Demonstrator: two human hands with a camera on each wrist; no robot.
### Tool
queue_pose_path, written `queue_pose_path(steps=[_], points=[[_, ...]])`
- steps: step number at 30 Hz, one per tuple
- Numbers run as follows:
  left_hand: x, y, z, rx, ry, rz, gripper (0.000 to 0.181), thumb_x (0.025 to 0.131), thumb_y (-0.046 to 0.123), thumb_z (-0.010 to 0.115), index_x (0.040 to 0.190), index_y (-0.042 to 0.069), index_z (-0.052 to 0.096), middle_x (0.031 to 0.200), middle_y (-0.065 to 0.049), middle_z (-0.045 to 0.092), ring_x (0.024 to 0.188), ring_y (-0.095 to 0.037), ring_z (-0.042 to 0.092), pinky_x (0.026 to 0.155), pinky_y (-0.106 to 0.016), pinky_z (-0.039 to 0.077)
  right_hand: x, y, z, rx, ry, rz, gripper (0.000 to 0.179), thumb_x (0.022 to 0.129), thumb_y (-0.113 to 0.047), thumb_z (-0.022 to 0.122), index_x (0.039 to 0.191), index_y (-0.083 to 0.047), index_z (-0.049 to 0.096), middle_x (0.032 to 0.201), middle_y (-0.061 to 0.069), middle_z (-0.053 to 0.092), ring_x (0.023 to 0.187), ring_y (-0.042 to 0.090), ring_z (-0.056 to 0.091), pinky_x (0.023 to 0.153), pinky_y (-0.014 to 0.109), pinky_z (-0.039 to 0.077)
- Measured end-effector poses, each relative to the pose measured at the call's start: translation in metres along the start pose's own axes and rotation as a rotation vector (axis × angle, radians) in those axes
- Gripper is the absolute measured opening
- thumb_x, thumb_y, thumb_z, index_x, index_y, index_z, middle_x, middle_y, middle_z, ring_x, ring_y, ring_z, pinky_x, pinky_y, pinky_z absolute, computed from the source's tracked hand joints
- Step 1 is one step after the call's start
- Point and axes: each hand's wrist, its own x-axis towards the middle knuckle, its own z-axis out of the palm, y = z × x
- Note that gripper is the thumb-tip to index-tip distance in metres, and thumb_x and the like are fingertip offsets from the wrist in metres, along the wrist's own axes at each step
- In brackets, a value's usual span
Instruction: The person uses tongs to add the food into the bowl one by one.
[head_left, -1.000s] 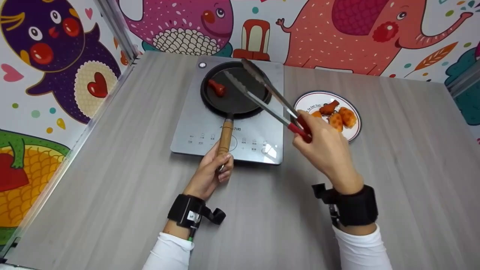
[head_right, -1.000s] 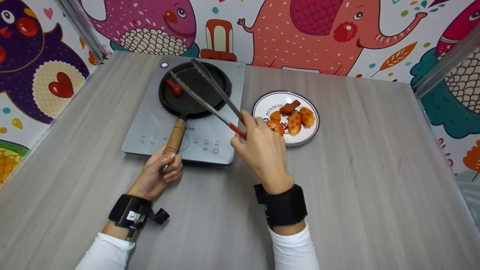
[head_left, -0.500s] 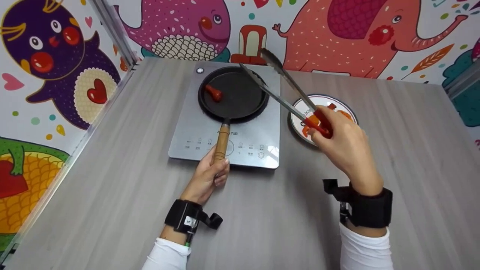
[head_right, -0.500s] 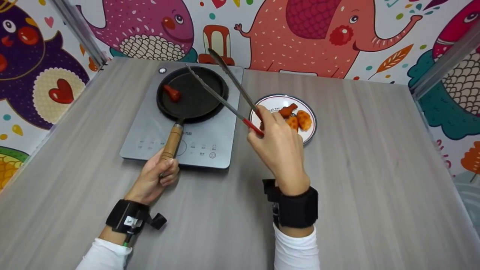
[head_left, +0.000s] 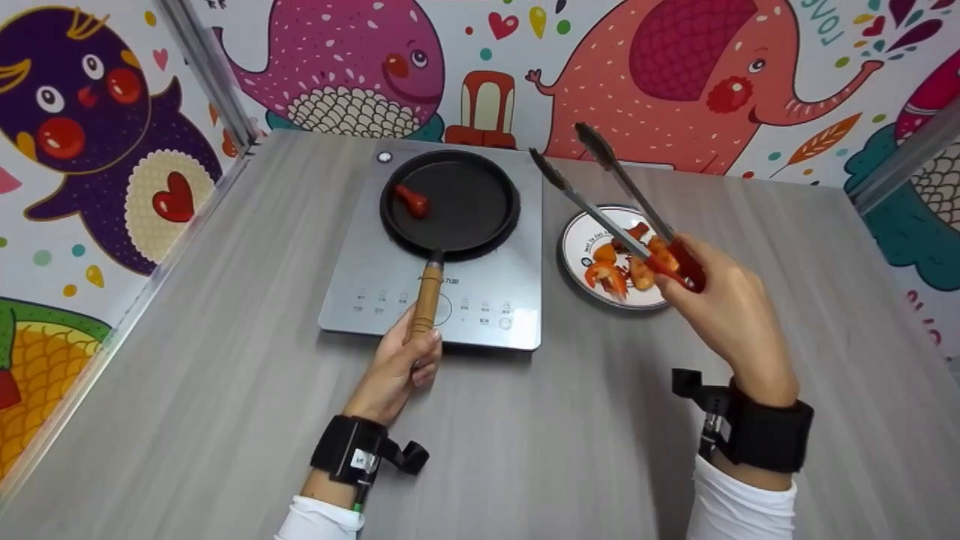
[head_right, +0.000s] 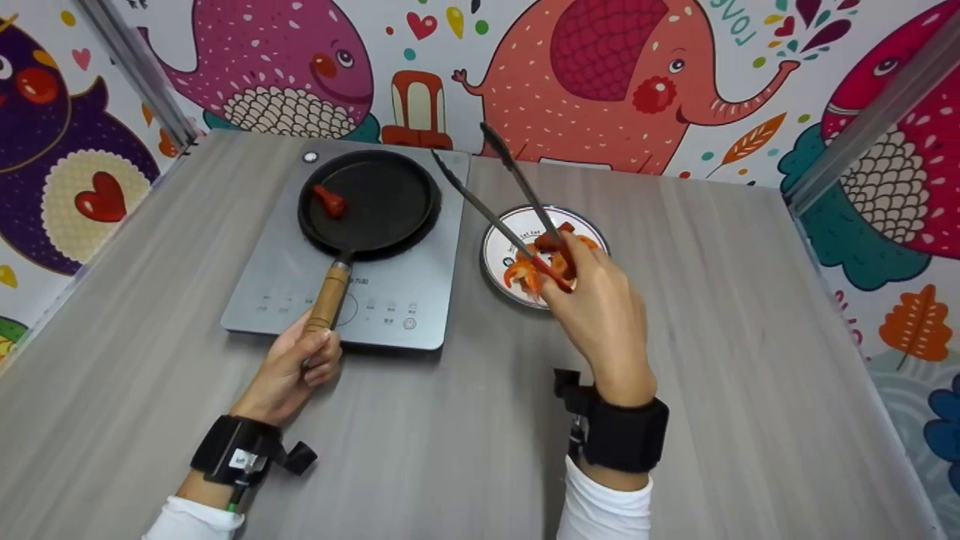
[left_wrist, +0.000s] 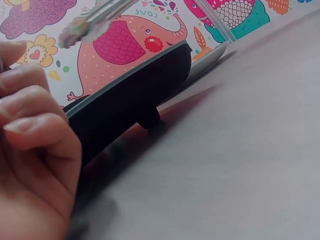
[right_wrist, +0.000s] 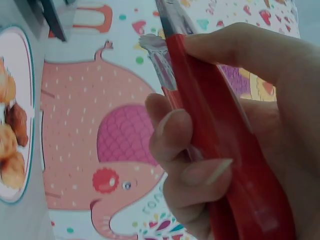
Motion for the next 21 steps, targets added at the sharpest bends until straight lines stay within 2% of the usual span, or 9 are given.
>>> queue_pose_path(steps=[8,11,15,17,21], points=[[-0.003,-0.006,-0.003,0.037,0.046,-0.004,0.063,0.086,0.015,0.057,0.138,0.015,0.023,0.059,0.001,0.039,0.044,-0.008,0.030,0.039,-0.020,0.020,-0.006,0.025,-0.011,-0.040,-0.088,0.141,0.070,0.080,-0.050,0.058,0.135,-0.010,0.040,0.115,0.022,0.052,0.090,0.033,0.048,0.066,0.042,0.046],[-0.006,-0.003,-0.006,0.023,0.014,0.024,0.057,0.089,0.016,0.053,0.137,0.009,0.023,0.059,0.002,0.039,0.044,-0.009,0.027,0.038,-0.021,0.017,-0.001,0.027,-0.006,-0.020,-0.142,0.187,0.072,0.079,-0.050,0.058,0.136,-0.010,0.037,0.117,0.022,0.050,0.091,0.033,0.046,0.067,0.042,0.045],[-0.006,0.004,-0.008,-0.049,-0.043,0.086,0.054,0.093,0.020,0.047,0.136,0.002,0.021,0.057,0.003,0.034,0.044,-0.010,0.021,0.038,-0.021,0.014,0.007,0.028,0.001,0.029,-0.191,0.226,0.071,0.081,-0.046,0.059,0.138,-0.011,0.033,0.119,0.021,0.047,0.092,0.032,0.045,0.069,0.041,0.043],[-0.005,0.006,-0.008,-0.075,-0.058,0.085,0.054,0.093,0.022,0.047,0.136,0.002,0.020,0.056,0.004,0.032,0.045,-0.010,0.019,0.038,-0.021,0.014,0.007,0.032,0.000,0.040,-0.206,0.240,0.072,0.081,-0.044,0.060,0.138,-0.011,0.032,0.119,0.020,0.046,0.092,0.032,0.045,0.069,0.039,0.042],[-0.005,0.003,-0.005,-0.097,-0.060,0.043,0.055,0.092,0.017,0.048,0.137,0.005,0.020,0.057,0.004,0.033,0.046,-0.010,0.020,0.039,-0.020,0.016,0.000,0.043,-0.004,0.036,-0.240,0.279,0.071,0.081,-0.043,0.059,0.139,-0.011,0.031,0.114,0.018,0.048,0.085,0.029,0.049,0.063,0.034,0.042]])
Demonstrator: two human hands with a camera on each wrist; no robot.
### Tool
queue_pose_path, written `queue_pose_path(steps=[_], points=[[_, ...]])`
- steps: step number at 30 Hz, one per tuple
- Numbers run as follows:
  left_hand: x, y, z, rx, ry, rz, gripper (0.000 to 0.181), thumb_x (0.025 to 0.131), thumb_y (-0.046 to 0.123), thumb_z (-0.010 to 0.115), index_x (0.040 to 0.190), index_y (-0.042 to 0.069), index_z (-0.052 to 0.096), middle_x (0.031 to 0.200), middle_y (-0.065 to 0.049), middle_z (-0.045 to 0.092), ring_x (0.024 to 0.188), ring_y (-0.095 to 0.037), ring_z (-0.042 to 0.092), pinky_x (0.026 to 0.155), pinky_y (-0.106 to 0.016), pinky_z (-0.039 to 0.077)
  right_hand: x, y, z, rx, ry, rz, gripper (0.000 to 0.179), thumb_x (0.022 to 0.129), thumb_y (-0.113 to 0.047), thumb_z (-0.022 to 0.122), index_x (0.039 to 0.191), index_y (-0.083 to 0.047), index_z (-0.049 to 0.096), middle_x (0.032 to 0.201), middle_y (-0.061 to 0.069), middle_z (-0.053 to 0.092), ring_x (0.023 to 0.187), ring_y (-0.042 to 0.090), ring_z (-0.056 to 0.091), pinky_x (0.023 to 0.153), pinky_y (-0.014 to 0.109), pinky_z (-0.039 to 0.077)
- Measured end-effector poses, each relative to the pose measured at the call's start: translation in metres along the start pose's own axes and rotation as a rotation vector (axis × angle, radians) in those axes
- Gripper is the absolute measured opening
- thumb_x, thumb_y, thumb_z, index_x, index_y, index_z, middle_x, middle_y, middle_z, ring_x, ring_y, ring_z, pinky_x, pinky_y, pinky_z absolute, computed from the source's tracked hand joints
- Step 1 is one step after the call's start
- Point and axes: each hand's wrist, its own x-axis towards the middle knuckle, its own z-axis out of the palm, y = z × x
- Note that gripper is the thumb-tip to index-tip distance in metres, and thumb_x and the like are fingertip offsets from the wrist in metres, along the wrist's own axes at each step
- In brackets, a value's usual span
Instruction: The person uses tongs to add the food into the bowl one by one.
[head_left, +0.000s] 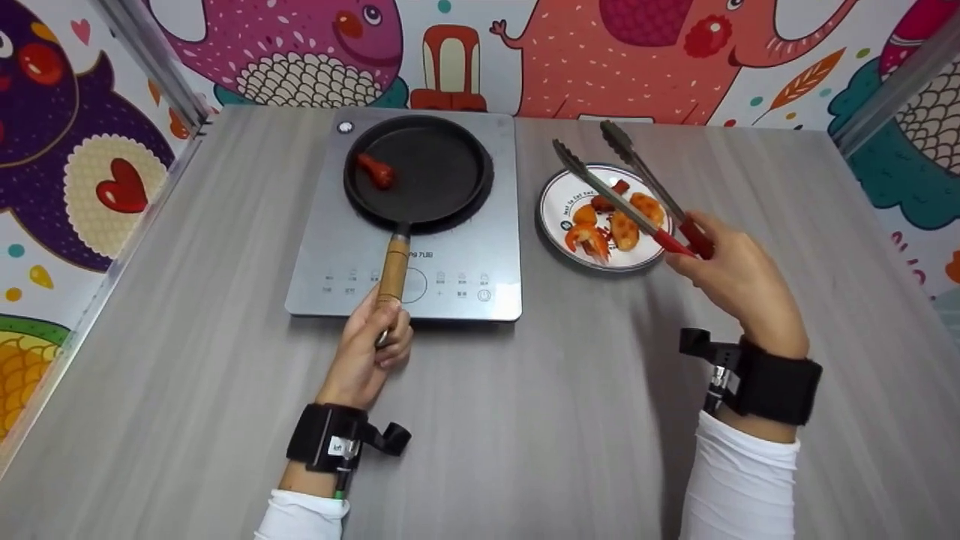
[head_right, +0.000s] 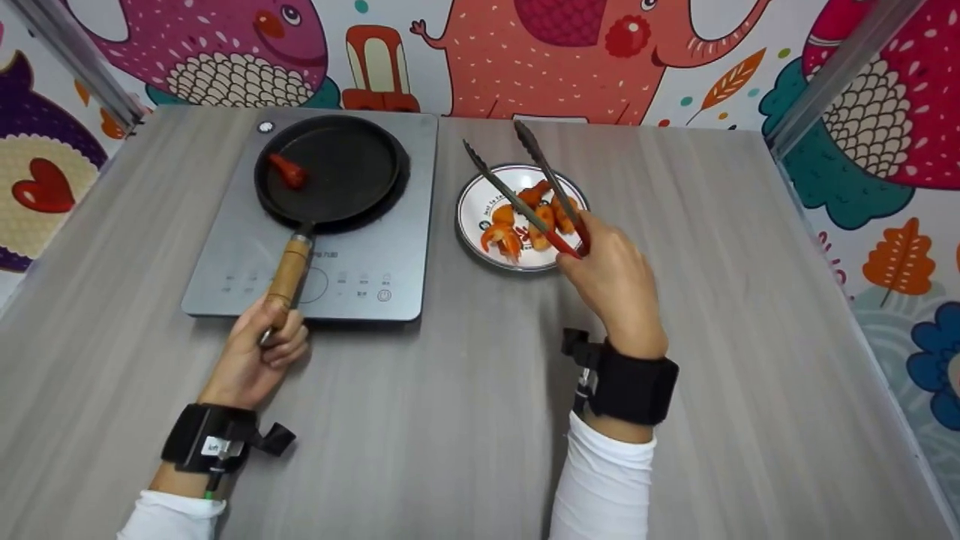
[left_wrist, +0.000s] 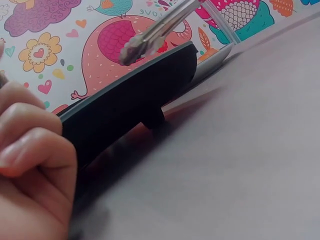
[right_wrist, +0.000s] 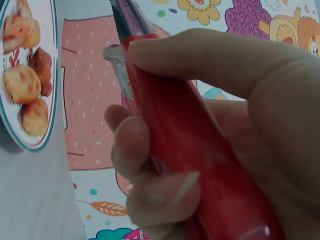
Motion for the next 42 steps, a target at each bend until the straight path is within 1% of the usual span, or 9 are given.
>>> queue_pose_path(steps=[7,11,14,16,18,26,30,35,42], points=[[-0.001,-0.001,0.000,0.024,0.035,0.000,0.057,0.089,0.008,0.050,0.138,0.005,0.020,0.059,0.003,0.035,0.045,-0.008,0.025,0.038,-0.018,0.018,0.003,-0.001,0.005,-0.013,-0.056,0.015,0.073,0.082,-0.047,0.056,0.139,-0.010,0.029,0.106,0.017,0.050,0.079,0.026,0.051,0.058,0.030,0.042],[0.002,-0.004,0.003,0.166,0.076,-0.022,0.060,0.089,0.013,0.052,0.139,0.007,0.020,0.060,0.002,0.038,0.044,-0.007,0.028,0.037,-0.019,0.019,0.004,0.001,0.008,-0.001,-0.072,0.024,0.074,0.082,-0.045,0.058,0.139,-0.010,0.028,0.106,0.017,0.050,0.077,0.026,0.051,0.057,0.029,0.044],[0.005,-0.005,0.005,0.279,0.100,-0.040,0.062,0.089,0.017,0.054,0.140,0.010,0.021,0.060,0.001,0.042,0.043,-0.006,0.030,0.036,-0.020,0.019,0.005,0.005,0.008,0.027,-0.075,0.054,0.081,0.079,-0.047,0.061,0.142,-0.011,0.023,0.114,0.019,0.046,0.084,0.029,0.049,0.060,0.030,0.044],[0.007,-0.005,0.007,0.303,0.116,-0.043,0.062,0.088,0.017,0.055,0.140,0.012,0.023,0.060,0.001,0.043,0.042,-0.006,0.030,0.036,-0.021,0.019,0.006,0.007,0.008,0.050,-0.072,0.070,0.085,0.078,-0.047,0.063,0.143,-0.013,0.019,0.119,0.020,0.042,0.090,0.031,0.046,0.063,0.032,0.044],[0.007,-0.005,0.007,0.311,0.116,-0.041,0.061,0.088,0.017,0.055,0.140,0.012,0.024,0.059,0.001,0.043,0.042,-0.006,0.031,0.036,-0.021,0.019,0.006,0.010,0.008,0.066,-0.071,0.081,0.086,0.078,-0.046,0.063,0.143,-0.015,0.017,0.123,0.020,0.039,0.093,0.032,0.043,0.064,0.032,0.044],[0.003,-0.005,0.004,0.274,0.129,-0.045,0.063,0.085,0.019,0.059,0.139,0.013,0.027,0.059,0.001,0.044,0.042,-0.007,0.030,0.037,-0.023,0.018,0.006,0.011,0.009,0.062,-0.078,0.117,0.088,0.078,-0.042,0.064,0.144,-0.019,0.011,0.123,0.022,0.039,0.089,0.031,0.045,0.058,0.028,0.044],[0.001,-0.005,0.002,0.266,0.126,-0.041,0.067,0.085,0.020,0.060,0.140,0.012,0.024,0.058,0.002,0.044,0.041,-0.007,0.030,0.037,-0.021,0.019,0.005,0.010,0.010,0.047,-0.087,0.097,0.084,0.079,-0.038,0.064,0.144,-0.018,0.015,0.122,0.021,0.040,0.090,0.032,0.045,0.058,0.029,0.046],[0.001,-0.005,0.002,0.259,0.141,-0.048,0.068,0.084,0.021,0.060,0.141,0.012,0.023,0.059,0.002,0.044,0.042,-0.006,0.031,0.037,-0.019,0.021,0.002,0.014,0.008,0.026,-0.121,0.069,0.077,0.082,-0.035,0.062,0.143,-0.014,0.020,0.116,0.021,0.044,0.083,0.030,0.049,0.055,0.029,0.046],[0.002,-0.005,0.004,0.242,0.139,-0.059,0.067,0.084,0.023,0.061,0.140,0.013,0.024,0.061,0.002,0.044,0.043,-0.005,0.031,0.036,-0.019,0.020,-0.004,0.018,0.000,-0.001,-0.143,0.045,0.076,0.083,-0.036,0.060,0.142,-0.013,0.020,0.118,0.022,0.043,0.089,0.032,0.047,0.059,0.030,0.047]])
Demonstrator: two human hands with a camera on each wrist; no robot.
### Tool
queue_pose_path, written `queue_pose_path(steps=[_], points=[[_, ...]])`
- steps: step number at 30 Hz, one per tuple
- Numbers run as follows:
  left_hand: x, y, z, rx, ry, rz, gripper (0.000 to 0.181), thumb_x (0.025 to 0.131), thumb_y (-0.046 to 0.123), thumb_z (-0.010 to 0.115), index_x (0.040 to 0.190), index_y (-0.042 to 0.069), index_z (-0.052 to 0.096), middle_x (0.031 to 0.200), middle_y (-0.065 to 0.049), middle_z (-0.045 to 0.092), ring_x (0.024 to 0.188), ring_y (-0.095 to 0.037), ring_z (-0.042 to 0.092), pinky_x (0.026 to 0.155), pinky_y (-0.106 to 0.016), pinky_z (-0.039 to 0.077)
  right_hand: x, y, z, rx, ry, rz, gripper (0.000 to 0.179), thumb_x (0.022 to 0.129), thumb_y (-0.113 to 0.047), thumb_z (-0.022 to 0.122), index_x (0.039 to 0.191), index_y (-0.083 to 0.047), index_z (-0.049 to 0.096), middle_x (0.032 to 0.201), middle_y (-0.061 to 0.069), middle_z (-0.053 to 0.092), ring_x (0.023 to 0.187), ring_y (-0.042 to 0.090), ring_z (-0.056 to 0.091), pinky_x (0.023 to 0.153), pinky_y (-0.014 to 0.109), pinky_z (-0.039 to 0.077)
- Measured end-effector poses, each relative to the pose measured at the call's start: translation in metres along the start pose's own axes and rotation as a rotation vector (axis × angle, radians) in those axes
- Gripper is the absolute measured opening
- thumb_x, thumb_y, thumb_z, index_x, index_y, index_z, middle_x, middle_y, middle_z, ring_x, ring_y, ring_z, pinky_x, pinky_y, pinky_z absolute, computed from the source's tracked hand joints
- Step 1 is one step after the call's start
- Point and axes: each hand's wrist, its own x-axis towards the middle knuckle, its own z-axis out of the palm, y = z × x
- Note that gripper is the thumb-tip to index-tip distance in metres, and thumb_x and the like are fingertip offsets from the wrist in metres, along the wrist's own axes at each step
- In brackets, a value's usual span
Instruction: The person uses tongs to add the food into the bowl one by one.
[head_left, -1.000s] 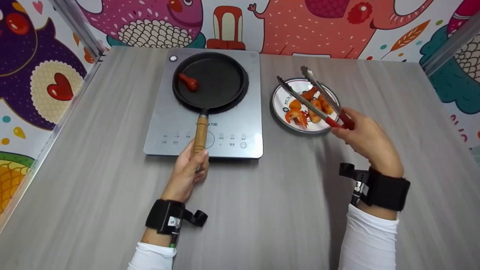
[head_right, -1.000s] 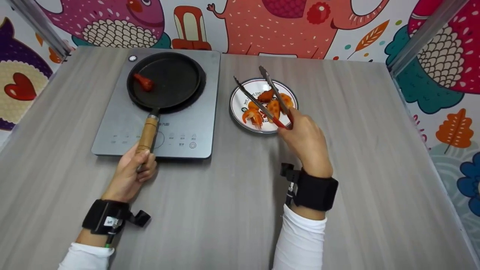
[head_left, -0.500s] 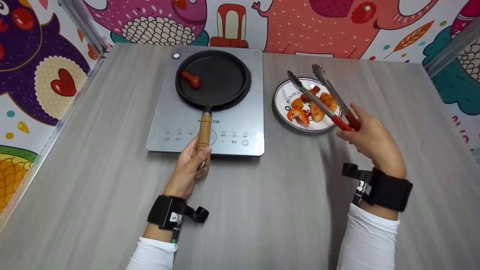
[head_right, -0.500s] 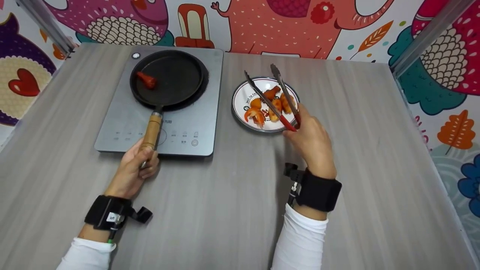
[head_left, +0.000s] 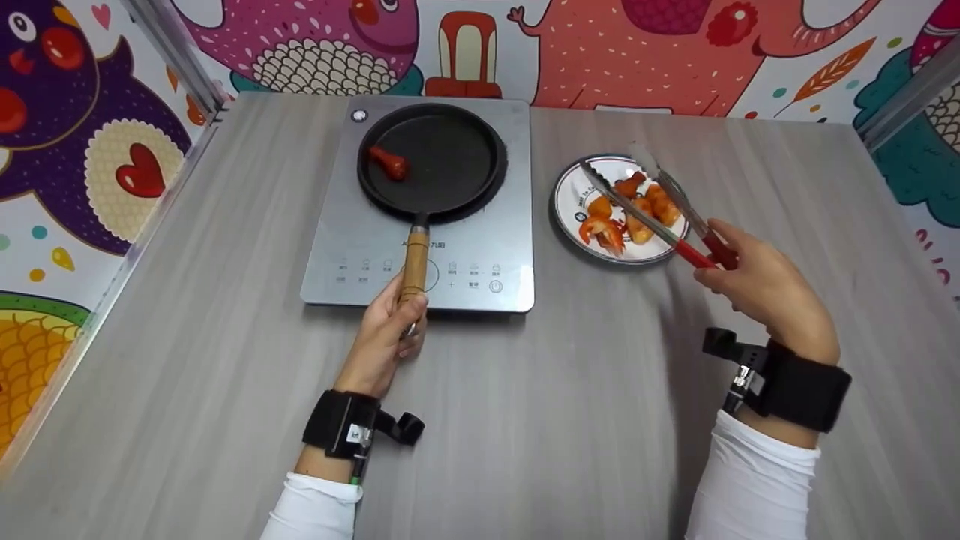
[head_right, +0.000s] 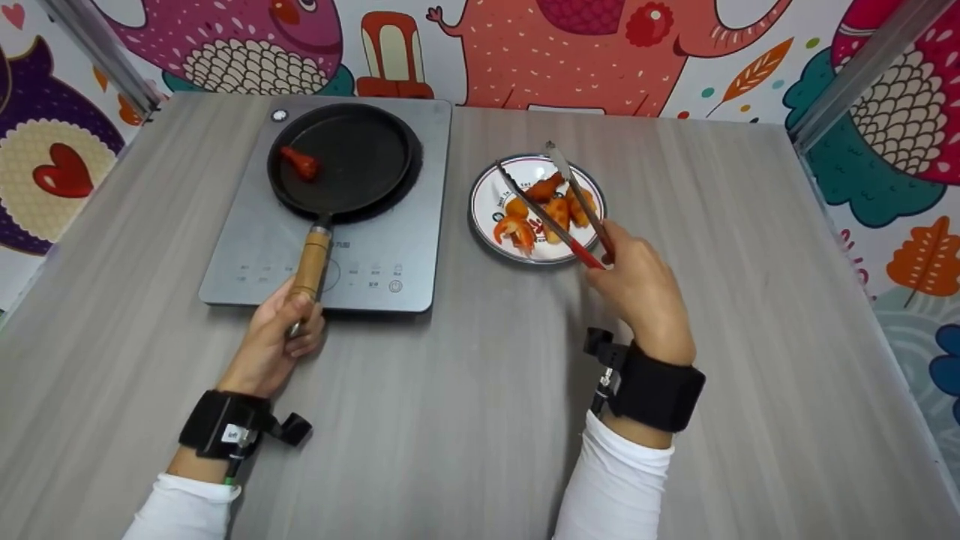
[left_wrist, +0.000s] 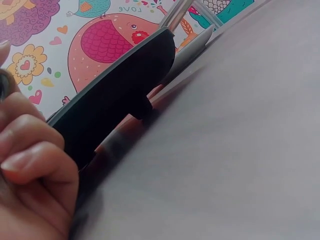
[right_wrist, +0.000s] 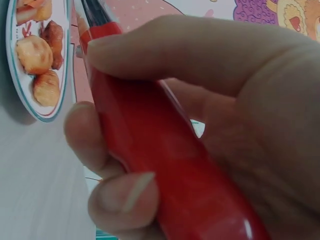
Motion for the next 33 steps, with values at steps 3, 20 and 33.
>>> queue_pose_path(steps=[3,20,33], points=[[-0.001,-0.001,0.000,0.000,0.002,0.001,0.067,0.084,0.022,0.060,0.140,0.013,0.024,0.061,0.002,0.044,0.043,-0.006,0.032,0.036,-0.019,0.020,-0.002,0.002,-0.002,-0.007,0.000,0.009,0.075,0.084,-0.037,0.059,0.142,-0.013,0.020,0.116,0.022,0.045,0.085,0.031,0.048,0.058,0.030,0.046],[0.002,0.000,0.002,-0.008,0.028,-0.022,0.066,0.082,0.022,0.063,0.138,0.016,0.028,0.061,0.002,0.044,0.043,-0.006,0.031,0.037,-0.018,0.022,0.000,0.012,0.001,-0.004,-0.005,0.030,0.076,0.084,-0.040,0.058,0.143,-0.013,0.019,0.105,0.020,0.053,0.077,0.027,0.051,0.055,0.029,0.044],[0.001,-0.001,0.002,-0.034,0.042,-0.010,0.064,0.081,0.022,0.064,0.136,0.017,0.031,0.060,0.002,0.044,0.043,-0.007,0.030,0.036,-0.019,0.021,0.006,0.006,0.006,-0.007,0.007,0.012,0.072,0.085,-0.037,0.058,0.141,-0.010,0.023,0.105,0.021,0.054,0.084,0.030,0.052,0.057,0.028,0.046]])
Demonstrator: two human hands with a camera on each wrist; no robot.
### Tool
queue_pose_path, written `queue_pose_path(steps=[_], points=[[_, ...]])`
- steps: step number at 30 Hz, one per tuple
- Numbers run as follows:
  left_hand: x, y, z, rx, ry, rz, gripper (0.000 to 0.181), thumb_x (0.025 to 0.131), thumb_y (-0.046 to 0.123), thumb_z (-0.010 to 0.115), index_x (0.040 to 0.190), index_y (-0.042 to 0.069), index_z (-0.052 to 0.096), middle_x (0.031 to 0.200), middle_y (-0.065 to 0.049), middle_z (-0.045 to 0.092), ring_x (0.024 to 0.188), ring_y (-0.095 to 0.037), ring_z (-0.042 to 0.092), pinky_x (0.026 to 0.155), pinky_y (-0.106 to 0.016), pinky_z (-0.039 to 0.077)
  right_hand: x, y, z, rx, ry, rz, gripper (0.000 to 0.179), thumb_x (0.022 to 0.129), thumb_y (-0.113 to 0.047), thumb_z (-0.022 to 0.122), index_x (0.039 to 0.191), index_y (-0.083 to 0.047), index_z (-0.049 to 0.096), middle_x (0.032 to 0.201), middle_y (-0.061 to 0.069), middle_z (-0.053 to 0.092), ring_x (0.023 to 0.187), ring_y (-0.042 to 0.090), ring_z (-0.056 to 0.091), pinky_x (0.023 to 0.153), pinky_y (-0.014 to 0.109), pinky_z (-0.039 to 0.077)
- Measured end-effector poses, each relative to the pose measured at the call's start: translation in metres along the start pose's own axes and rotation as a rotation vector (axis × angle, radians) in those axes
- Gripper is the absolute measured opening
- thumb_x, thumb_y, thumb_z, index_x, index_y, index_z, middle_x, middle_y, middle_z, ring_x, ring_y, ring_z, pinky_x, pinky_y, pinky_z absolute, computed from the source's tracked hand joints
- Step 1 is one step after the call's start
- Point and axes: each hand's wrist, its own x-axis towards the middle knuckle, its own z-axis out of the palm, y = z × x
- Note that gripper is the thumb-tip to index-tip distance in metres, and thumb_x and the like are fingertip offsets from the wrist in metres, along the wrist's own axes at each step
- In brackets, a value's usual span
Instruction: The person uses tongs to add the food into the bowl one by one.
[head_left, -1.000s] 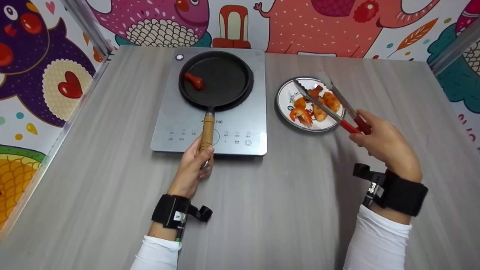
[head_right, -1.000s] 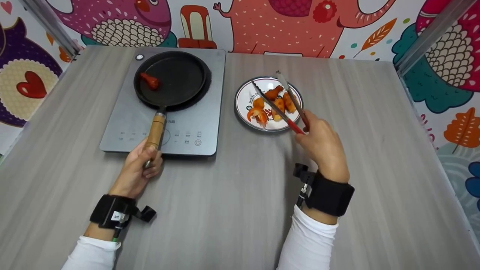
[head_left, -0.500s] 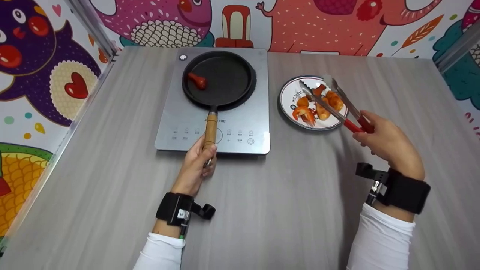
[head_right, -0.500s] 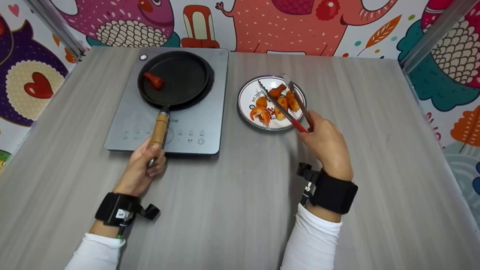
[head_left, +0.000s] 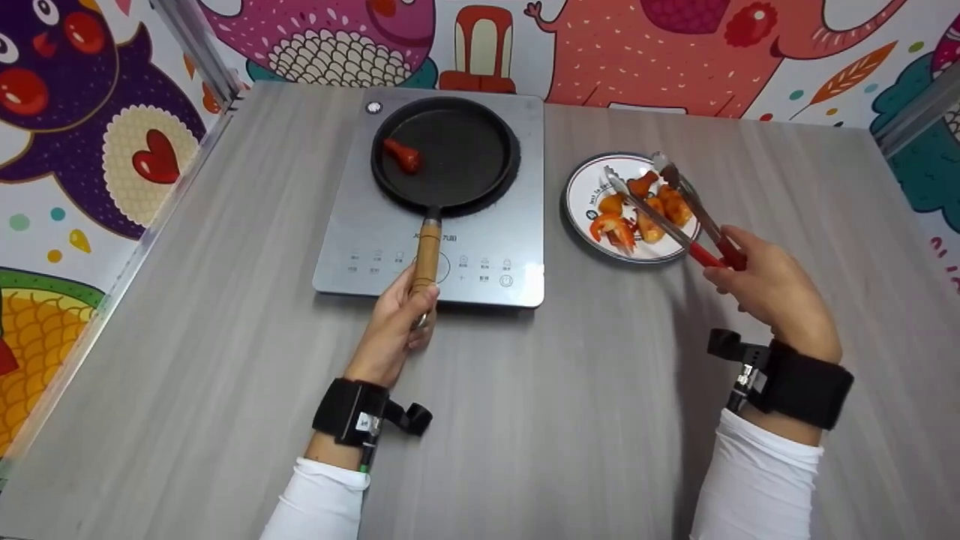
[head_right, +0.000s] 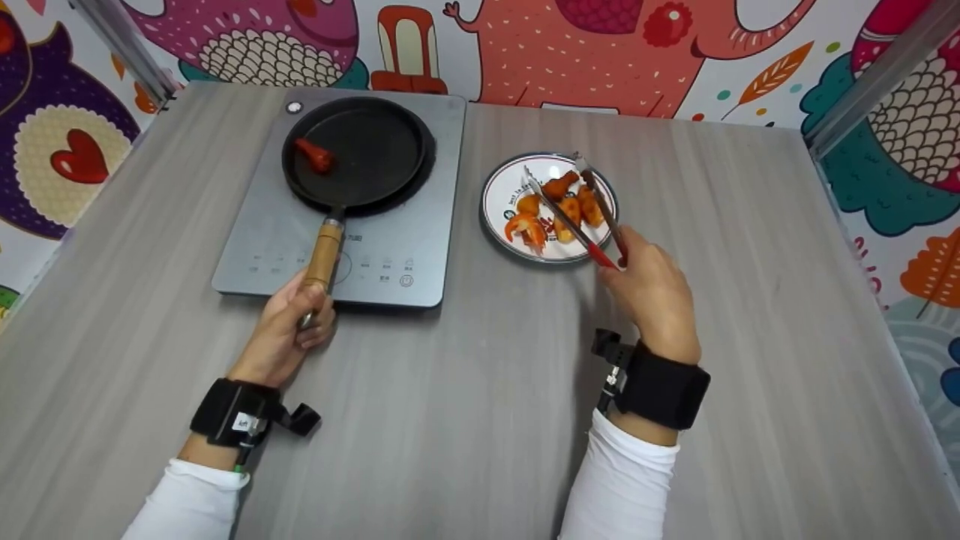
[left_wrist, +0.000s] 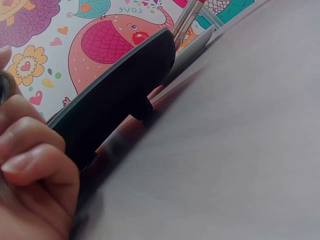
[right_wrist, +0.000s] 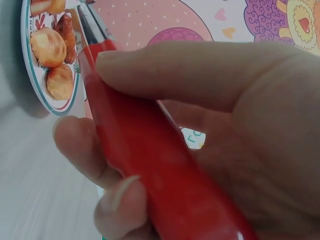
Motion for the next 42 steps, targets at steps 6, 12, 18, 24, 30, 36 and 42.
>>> queue_pose_path(steps=[6,12,18,24,30,36,42], points=[[0.0002,0.0031,-0.0006,0.031,-0.011,-0.004,0.066,0.082,0.023,0.064,0.137,0.015,0.029,0.062,0.002,0.044,0.043,-0.006,0.032,0.036,-0.018,0.022,0.0007,-0.0045,0.0031,0.007,-0.001,-0.006,0.070,0.085,-0.035,0.058,0.140,-0.010,0.025,0.104,0.021,0.054,0.080,0.029,0.052,0.056,0.028,0.045],[0.0008,0.0056,-0.0002,0.057,-0.035,0.004,0.066,0.082,0.024,0.063,0.138,0.014,0.028,0.062,0.002,0.043,0.043,-0.006,0.032,0.036,-0.020,0.022,0.0036,-0.0055,0.0040,0.005,-0.011,0.014,0.078,0.081,-0.037,0.063,0.142,-0.010,0.022,0.115,0.024,0.047,0.083,0.031,0.051,0.056,0.029,0.047],[0.0010,0.0059,0.0004,0.070,-0.023,0.003,0.065,0.082,0.024,0.063,0.137,0.016,0.030,0.062,0.002,0.043,0.043,-0.007,0.032,0.036,-0.021,0.021,0.0044,-0.0067,0.0037,0.000,-0.016,0.023,0.077,0.081,-0.034,0.064,0.142,-0.010,0.022,0.116,0.023,0.046,0.085,0.031,0.050,0.058,0.029,0.047],[0.0008,0.0051,0.0003,0.059,-0.009,-0.003,0.067,0.081,0.024,0.064,0.138,0.015,0.029,0.063,0.002,0.043,0.044,-0.006,0.032,0.036,-0.018,0.022,0.0015,-0.0089,0.0019,-0.002,-0.003,-0.005,0.072,0.083,-0.031,0.061,0.140,-0.007,0.025,0.104,0.021,0.055,0.075,0.026,0.054,0.057,0.030,0.049],[0.0007,0.0042,-0.0004,0.049,-0.007,0.002,0.069,0.081,0.024,0.064,0.138,0.014,0.027,0.064,0.002,0.043,0.044,-0.006,0.032,0.036,-0.017,0.023,-0.0017,-0.0105,-0.0001,-0.011,-0.001,0.005,0.075,0.084,-0.032,0.061,0.142,-0.007,0.021,0.104,0.022,0.055,0.073,0.024,0.054,0.058,0.031,0.050],[-0.0004,0.0032,-0.0004,0.053,-0.002,-0.007,0.070,0.081,0.025,0.064,0.139,0.015,0.027,0.063,0.002,0.043,0.044,-0.006,0.032,0.037,-0.018,0.023,-0.0020,-0.0101,0.0001,-0.015,0.024,0.015,0.074,0.083,-0.033,0.061,0.141,-0.008,0.023,0.105,0.022,0.055,0.072,0.024,0.055,0.057,0.030,0.049],[-0.0010,0.0019,0.0005,0.066,0.005,-0.009,0.070,0.081,0.025,0.064,0.139,0.016,0.027,0.062,0.002,0.044,0.044,-0.006,0.031,0.037,-0.018,0.023,-0.0050,-0.0060,0.0001,0.007,0.062,0.019,0.070,0.083,-0.036,0.061,0.139,-0.008,0.030,0.105,0.023,0.054,0.073,0.025,0.056,0.057,0.029,0.049]])
